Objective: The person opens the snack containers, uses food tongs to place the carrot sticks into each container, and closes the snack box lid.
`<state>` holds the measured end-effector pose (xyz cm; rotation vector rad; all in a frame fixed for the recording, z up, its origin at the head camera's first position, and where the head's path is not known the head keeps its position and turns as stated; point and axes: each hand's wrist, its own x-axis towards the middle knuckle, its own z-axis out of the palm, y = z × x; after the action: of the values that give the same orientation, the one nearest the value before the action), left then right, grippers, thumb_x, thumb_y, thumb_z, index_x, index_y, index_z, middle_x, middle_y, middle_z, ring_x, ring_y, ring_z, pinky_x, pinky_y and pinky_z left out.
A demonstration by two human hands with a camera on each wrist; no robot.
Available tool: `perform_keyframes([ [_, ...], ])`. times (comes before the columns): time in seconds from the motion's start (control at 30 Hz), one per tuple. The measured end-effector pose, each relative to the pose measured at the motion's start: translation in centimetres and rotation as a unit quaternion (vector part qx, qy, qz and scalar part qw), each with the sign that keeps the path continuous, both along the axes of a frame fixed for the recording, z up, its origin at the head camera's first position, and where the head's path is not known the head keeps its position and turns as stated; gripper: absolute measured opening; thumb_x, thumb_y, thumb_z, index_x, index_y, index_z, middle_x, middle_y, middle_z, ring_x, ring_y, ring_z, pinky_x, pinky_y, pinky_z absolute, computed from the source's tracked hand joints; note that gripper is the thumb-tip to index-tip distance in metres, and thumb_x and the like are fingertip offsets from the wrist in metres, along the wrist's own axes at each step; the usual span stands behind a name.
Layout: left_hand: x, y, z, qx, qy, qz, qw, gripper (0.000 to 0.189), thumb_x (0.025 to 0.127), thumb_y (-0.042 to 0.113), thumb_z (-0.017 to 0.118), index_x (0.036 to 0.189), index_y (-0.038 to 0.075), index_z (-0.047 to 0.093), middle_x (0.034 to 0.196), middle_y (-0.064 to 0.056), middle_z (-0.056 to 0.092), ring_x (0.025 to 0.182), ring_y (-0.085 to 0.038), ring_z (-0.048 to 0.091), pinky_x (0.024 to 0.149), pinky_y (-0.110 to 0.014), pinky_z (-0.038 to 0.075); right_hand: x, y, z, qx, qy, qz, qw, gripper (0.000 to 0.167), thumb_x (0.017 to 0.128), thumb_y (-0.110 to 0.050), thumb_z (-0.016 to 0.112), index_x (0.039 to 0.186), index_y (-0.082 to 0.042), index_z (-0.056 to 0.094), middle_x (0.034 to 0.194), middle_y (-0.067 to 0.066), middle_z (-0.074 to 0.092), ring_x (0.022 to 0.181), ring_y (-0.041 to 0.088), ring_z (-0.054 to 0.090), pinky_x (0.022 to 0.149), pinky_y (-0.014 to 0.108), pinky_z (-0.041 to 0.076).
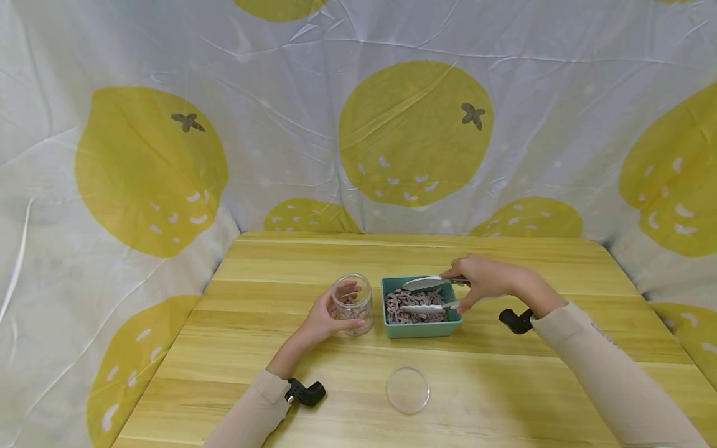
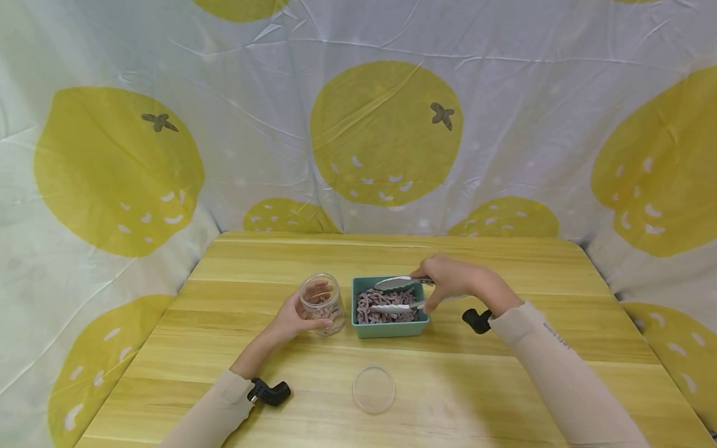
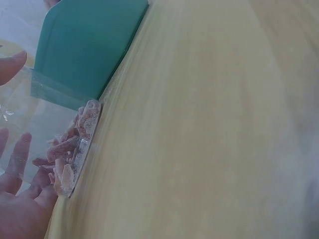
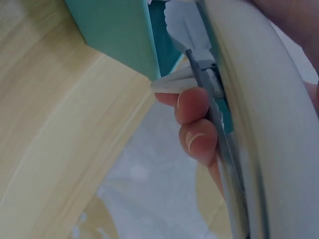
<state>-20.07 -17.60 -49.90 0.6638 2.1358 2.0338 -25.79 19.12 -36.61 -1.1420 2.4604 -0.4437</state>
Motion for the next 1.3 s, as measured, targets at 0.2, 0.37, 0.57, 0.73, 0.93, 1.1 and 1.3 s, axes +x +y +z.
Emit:
perform_keyframes([
  [0.2, 0.1, 0.0, 0.1, 0.003, -0.002, 0.001, 1.0, 0.078, 0.078, -0.007, 0.081, 0.146, 0.002, 0.043, 0.146, -0.027, 0.045, 0.136, -0.044, 0.039, 0.113, -0.053, 0.031, 0.4, -0.4, 0.2, 0.006, -0.019, -0.015, 0.9997, 0.074, 0.08, -0.022, 0.085, 0.138, 0.01, 0.052, 0.079, 0.002, 0.036, 0.068, 0.014, 0.031, 0.06, 0.028, 0.029],
  [0.37, 0.1, -0.1, 0.1, 0.007, 0.002, 0.0, 1.0, 0.079, 0.078, -0.007, 0.082, 0.146, 0.002, 0.043, 0.145, -0.027, 0.045, 0.136, -0.046, 0.039, 0.113, -0.055, 0.031, 0.3, -0.8, 0.2, 0.017, -0.037, -0.027, 0.9988, 0.072, 0.082, -0.021, 0.084, 0.137, 0.012, 0.052, 0.076, 0.001, 0.034, 0.063, 0.013, 0.027, 0.058, 0.027, 0.027],
  [0.57, 0.1, -0.1, 0.0, 0.001, -0.004, 0.007, 1.0, 0.078, 0.078, -0.006, 0.082, 0.145, 0.005, 0.045, 0.145, -0.024, 0.047, 0.136, -0.042, 0.041, 0.113, -0.051, 0.032, -0.1, -1.0, 0.3, 0.01, -0.059, -0.029, 0.9978, 0.071, 0.08, -0.019, 0.085, 0.133, 0.015, 0.053, 0.067, -0.003, 0.031, 0.056, 0.011, 0.018, 0.055, 0.027, 0.025],
  [0.73, 0.1, 0.1, 0.1, 0.003, -0.003, 0.006, 1.0, 0.078, 0.078, -0.008, 0.081, 0.145, 0.005, 0.044, 0.145, -0.027, 0.045, 0.136, -0.043, 0.04, 0.113, -0.052, 0.032, -0.4, -0.6, 0.6, 0.004, -0.073, -0.027, 0.9969, 0.073, 0.076, -0.019, 0.087, 0.133, 0.014, 0.055, 0.06, -0.007, 0.023, 0.053, 0.01, 0.016, 0.053, 0.026, 0.024],
  [0.93, -0.1, 0.0, -0.2, -0.001, 0.001, 0.005, 1.0, 0.078, 0.078, -0.005, 0.082, 0.145, 0.005, 0.044, 0.145, -0.031, 0.043, 0.136, -0.043, 0.039, 0.114, -0.049, 0.032, -0.6, 0.0, 0.8, 0.006, -0.069, -0.024, 0.9973, 0.079, 0.071, -0.021, 0.09, 0.134, 0.011, 0.055, 0.072, -0.001, 0.032, 0.057, 0.011, 0.023, 0.054, 0.027, 0.025],
  [1.1, -0.1, 0.0, -0.2, -0.007, -0.002, 0.005, 1.0, 0.078, 0.078, 0.0, 0.084, 0.145, 0.007, 0.044, 0.146, -0.03, 0.043, 0.136, -0.042, 0.04, 0.113, -0.044, 0.034, -0.8, 0.1, 0.7, 0.014, -0.074, -0.027, 0.9968, 0.08, 0.072, -0.022, 0.09, 0.136, 0.01, 0.054, 0.077, 0.003, 0.041, 0.06, 0.012, 0.026, 0.055, 0.027, 0.027],
  [1.3, -0.1, 0.0, -0.3, -0.001, 0.005, 0.003, 1.0, 0.078, 0.078, -0.001, 0.084, 0.145, 0.005, 0.044, 0.145, -0.033, 0.042, 0.136, -0.043, 0.039, 0.113, -0.047, 0.033, -0.9, 0.0, 0.4, 0.008, -0.092, -0.033, 0.9951, 0.078, 0.074, -0.021, 0.089, 0.136, 0.01, 0.054, 0.07, -0.003, 0.04, 0.055, 0.012, 0.018, 0.054, 0.027, 0.025],
])
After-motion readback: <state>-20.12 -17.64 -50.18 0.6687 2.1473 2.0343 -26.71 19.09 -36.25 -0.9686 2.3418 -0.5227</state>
